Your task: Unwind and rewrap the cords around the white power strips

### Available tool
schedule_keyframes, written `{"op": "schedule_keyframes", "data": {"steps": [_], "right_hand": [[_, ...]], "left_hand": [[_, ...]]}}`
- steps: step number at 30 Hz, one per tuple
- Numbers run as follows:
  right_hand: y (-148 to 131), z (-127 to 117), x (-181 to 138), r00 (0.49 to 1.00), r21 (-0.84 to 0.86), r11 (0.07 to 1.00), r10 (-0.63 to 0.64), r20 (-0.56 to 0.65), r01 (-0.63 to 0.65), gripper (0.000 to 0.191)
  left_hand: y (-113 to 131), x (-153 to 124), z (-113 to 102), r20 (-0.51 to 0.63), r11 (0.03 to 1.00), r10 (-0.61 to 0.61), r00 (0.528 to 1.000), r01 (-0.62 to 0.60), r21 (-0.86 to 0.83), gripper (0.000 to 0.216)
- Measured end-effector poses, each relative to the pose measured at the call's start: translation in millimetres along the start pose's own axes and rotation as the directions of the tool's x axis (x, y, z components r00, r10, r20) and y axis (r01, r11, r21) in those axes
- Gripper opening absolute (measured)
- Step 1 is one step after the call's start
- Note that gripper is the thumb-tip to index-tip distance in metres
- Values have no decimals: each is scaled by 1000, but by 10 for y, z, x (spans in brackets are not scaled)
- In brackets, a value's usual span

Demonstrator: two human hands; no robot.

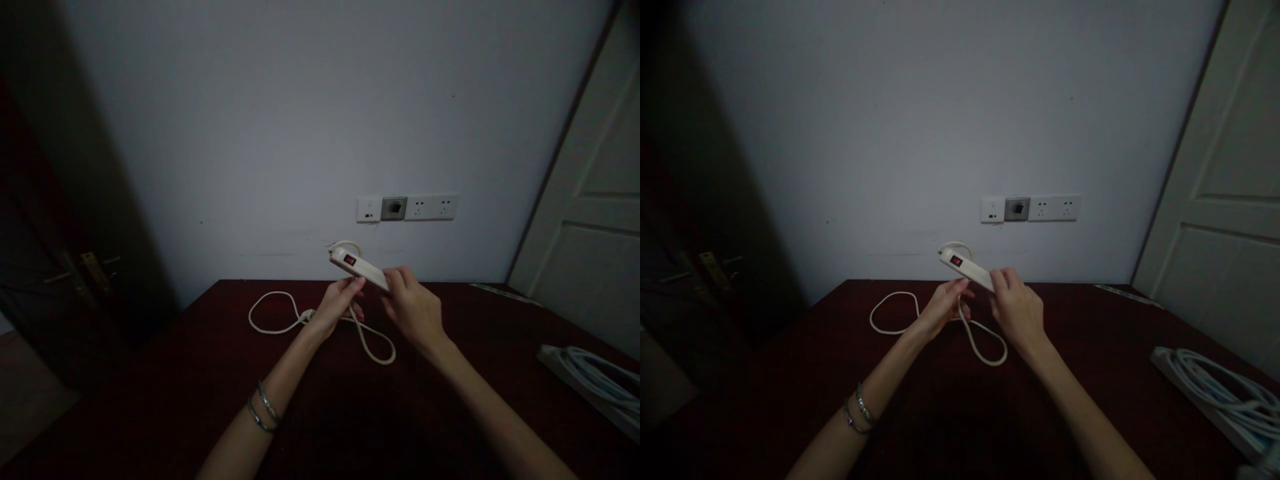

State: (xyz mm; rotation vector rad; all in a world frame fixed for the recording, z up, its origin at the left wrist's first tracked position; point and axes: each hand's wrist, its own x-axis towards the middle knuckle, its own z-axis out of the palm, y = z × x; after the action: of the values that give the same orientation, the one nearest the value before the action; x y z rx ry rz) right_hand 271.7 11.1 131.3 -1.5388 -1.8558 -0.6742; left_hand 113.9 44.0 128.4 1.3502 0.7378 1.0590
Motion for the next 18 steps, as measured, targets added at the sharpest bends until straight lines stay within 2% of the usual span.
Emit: {"op": "schedule_keyframes", "data": {"steps": [3,6,9,11,14,16,18], "right_hand": [[12,82,-33,998,-121,992,-50,-25,47,25],[4,134,-56,993,-156,985,-84,-81,70,22],[-51,131,-78,982,-167,981,-122,-142,98,21],[-101,103,-92,981,-149,980,-150,-121,132,24],[-155,53,-103,982,-32,982,-187,-39,186,29],[-157,40,-97,976,153,965,-218,14,213,33],[-131,59,-83,974,411,896,-214,70,167,44]], "left_hand": [[3,-21,74,-103,999,3,995,-7,-33,52],[7,-36,92,-195,1000,22,980,-25,-12,52],[27,-48,53,-186,999,-6,982,15,47,56],[37,-50,15,-174,998,-10,985,21,63,54],[45,-32,-41,-157,1000,8,988,-6,12,48],[54,-8,-80,-149,997,28,989,-38,-65,43],[64,18,-125,-160,987,51,986,-74,-143,39]]}}
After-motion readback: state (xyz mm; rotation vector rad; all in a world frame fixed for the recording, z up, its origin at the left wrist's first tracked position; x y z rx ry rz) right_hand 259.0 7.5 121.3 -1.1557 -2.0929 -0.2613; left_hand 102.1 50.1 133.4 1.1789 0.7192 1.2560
